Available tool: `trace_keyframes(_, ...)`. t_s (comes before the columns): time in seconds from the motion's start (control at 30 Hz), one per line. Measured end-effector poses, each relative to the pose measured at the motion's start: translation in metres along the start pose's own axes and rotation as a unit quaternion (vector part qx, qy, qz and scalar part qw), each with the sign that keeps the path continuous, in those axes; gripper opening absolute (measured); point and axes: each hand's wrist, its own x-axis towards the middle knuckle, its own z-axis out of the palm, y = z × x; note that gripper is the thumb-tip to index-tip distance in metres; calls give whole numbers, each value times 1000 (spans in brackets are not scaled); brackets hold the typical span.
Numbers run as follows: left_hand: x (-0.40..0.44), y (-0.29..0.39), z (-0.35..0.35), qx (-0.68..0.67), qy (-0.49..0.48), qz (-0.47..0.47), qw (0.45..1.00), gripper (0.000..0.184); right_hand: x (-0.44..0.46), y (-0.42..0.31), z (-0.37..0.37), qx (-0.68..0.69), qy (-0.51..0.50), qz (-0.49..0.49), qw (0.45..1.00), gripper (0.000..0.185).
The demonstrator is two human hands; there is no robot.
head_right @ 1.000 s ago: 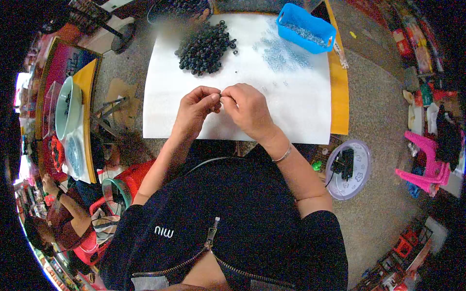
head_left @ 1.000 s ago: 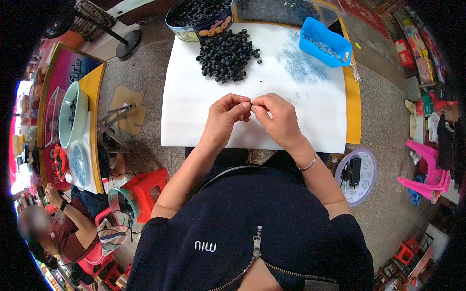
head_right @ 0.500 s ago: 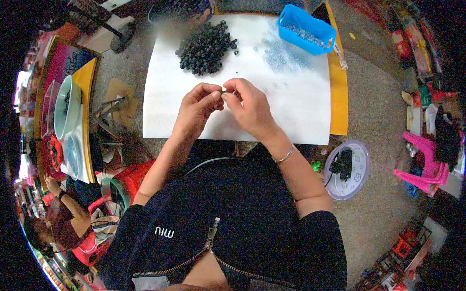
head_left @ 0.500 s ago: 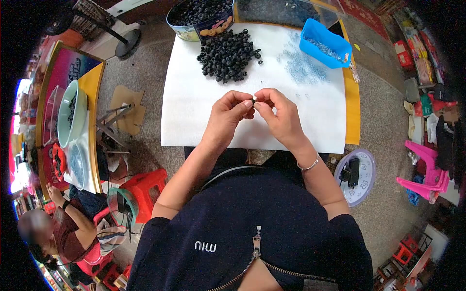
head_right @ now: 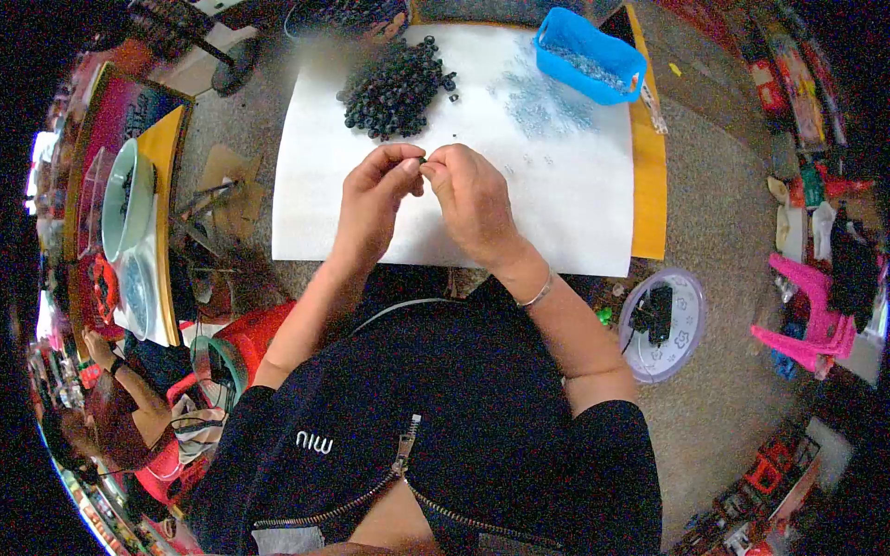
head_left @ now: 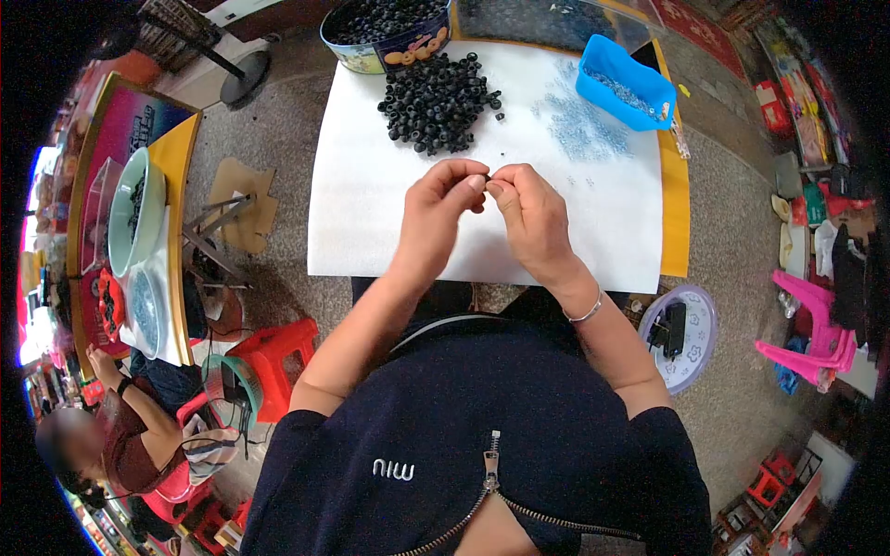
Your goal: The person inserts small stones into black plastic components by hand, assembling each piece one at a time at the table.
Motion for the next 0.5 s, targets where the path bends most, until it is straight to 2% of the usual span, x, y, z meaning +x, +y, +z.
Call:
trace_keyframes(0.03,3,1,-4,-99,-21,-70,992,14,1,1,-1,-4,-5,-6,1000,11)
trace_keyframes(0.13,4,4,-5,-52,-31,-76,995,17,1,7,-1,-26,-1,-52,998,12)
trace_keyframes(0.23,-2,5,-3,-46,-13,-39,998,19,1,-4,-5,57,-11,56,997,16)
trace_keyframes(0.33,-6,3,0,-22,-19,-7,1000,20,6,-9,-12,6,-88,84,993,24)
trace_keyframes(0.5,-8,1,0,26,-26,14,999,19,4,-5,-5,-16,-42,-17,999,27)
